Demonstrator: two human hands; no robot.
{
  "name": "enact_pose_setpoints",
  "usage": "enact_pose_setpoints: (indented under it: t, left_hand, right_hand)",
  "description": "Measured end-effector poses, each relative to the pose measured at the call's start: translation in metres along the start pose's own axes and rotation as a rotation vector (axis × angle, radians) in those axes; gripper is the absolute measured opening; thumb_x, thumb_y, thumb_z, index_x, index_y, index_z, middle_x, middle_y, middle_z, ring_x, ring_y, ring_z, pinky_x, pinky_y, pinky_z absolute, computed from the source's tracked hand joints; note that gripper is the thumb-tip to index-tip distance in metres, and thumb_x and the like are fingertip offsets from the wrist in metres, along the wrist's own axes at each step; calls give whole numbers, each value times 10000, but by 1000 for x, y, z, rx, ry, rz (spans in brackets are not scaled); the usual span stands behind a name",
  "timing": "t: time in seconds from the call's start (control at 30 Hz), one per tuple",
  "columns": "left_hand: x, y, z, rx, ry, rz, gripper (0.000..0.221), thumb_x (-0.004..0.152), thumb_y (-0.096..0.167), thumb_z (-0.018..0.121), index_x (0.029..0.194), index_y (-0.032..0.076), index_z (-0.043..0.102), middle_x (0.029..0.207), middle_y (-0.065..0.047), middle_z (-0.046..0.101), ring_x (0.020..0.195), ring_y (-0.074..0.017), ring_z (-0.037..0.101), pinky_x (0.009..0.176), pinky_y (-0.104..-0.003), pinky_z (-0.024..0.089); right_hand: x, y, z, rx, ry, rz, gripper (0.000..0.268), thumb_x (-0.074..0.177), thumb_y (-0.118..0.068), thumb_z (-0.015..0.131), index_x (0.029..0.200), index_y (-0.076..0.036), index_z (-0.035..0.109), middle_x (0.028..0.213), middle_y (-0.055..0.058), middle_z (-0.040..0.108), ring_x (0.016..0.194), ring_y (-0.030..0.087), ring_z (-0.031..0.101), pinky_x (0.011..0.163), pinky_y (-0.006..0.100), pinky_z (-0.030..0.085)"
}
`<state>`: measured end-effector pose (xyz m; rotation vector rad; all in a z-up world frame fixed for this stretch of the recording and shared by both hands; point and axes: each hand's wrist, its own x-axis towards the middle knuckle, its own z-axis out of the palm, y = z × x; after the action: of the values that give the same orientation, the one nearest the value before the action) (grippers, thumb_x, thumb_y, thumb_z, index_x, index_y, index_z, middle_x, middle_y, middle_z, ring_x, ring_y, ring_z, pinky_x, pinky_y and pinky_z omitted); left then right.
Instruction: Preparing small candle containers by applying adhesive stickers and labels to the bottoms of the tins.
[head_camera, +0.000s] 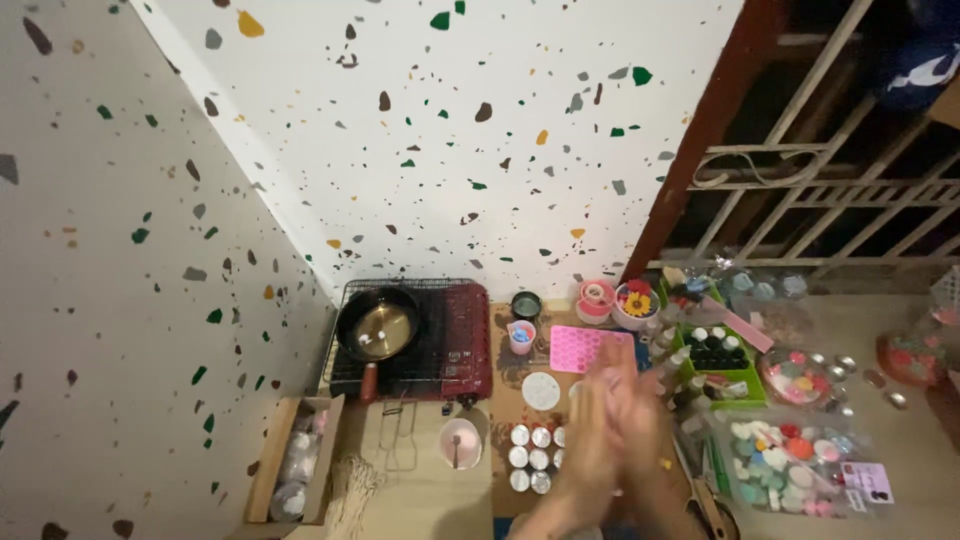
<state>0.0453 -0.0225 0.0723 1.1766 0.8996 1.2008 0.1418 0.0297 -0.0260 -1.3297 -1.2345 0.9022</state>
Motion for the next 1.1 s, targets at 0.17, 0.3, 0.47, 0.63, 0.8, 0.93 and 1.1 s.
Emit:
enact_pose_setpoints:
  t: [0.17, 0.3, 0.47, 0.63, 0.8, 0.93, 1.1]
  left_hand:
    - [3, -1, -26, 398, -109, 82, 1243, 622, 330, 796, 1589, 74, 59, 1574, -194, 232, 1425, -383, 290, 1121, -555, 362]
    - [8, -7, -36, 182, 156, 304, 653, 667, 178, 900, 1243, 63, 614, 1098, -101, 720, 997, -238, 731, 890, -383, 611]
    - [7, -27, -15, 306, 452, 283, 637, 628, 263, 947, 1155, 78, 638, 1023, -78, 711, 947, -257, 718, 973, -431, 467]
    - [13, -31, -14, 655, 392, 388, 555, 635, 312, 925, 1033, 98, 603, 1531, -289, 489, 1487, -469, 364, 1144, -758, -36]
    - [0, -15, -29, 600, -23, 492, 695, 610, 211, 933, 1248, 139, 665, 1376, -68, 688, 1532, -414, 379, 1219, -703, -47]
    - [-6, -15, -27, 573, 22, 510, 686, 603, 181, 919, 1231, 112, 651, 1278, -56, 713, 1480, -399, 463, 1227, -717, 40]
    - [0, -30, -27, 566, 308, 614, 538, 586, 148, 962, 1029, 160, 656, 1132, -10, 780, 1344, -341, 588, 1247, -716, 107]
  right_hand:
    - [12, -75, -13, 1013, -403, 197, 849, 998, -683, 181, 1612, -97, 142, 1697, 120, 246, 1546, 291, 280, 1227, 502, 234]
    - [-6, -118, -17, 580, -91, 229, 813, 995, -539, 156, 1554, 35, 289, 1643, 243, 357, 1492, 371, 396, 1203, 521, 342]
    - [-35, 109, 0, 972, -85, 407, 439, 1103, -285, 394, 1312, 47, 590, 1246, 180, 657, 1081, 260, 606, 943, 411, 453]
    - [-97, 258, -5, 972, -95, 461, 431, 1101, -293, 400, 1295, 43, 587, 1222, 178, 652, 1060, 256, 606, 924, 409, 457]
    - [-124, 313, -9, 974, -113, 504, 424, 1099, -301, 405, 1278, 40, 584, 1198, 175, 648, 1039, 251, 606, 904, 408, 461]
    - [-128, 309, -14, 976, -127, 533, 420, 1098, -307, 410, 1265, 37, 581, 1179, 173, 644, 1022, 247, 606, 888, 406, 464]
    - [-108, 270, -16, 976, -153, 564, 414, 1095, -315, 416, 1248, 34, 578, 1156, 170, 640, 1001, 242, 606, 868, 404, 468]
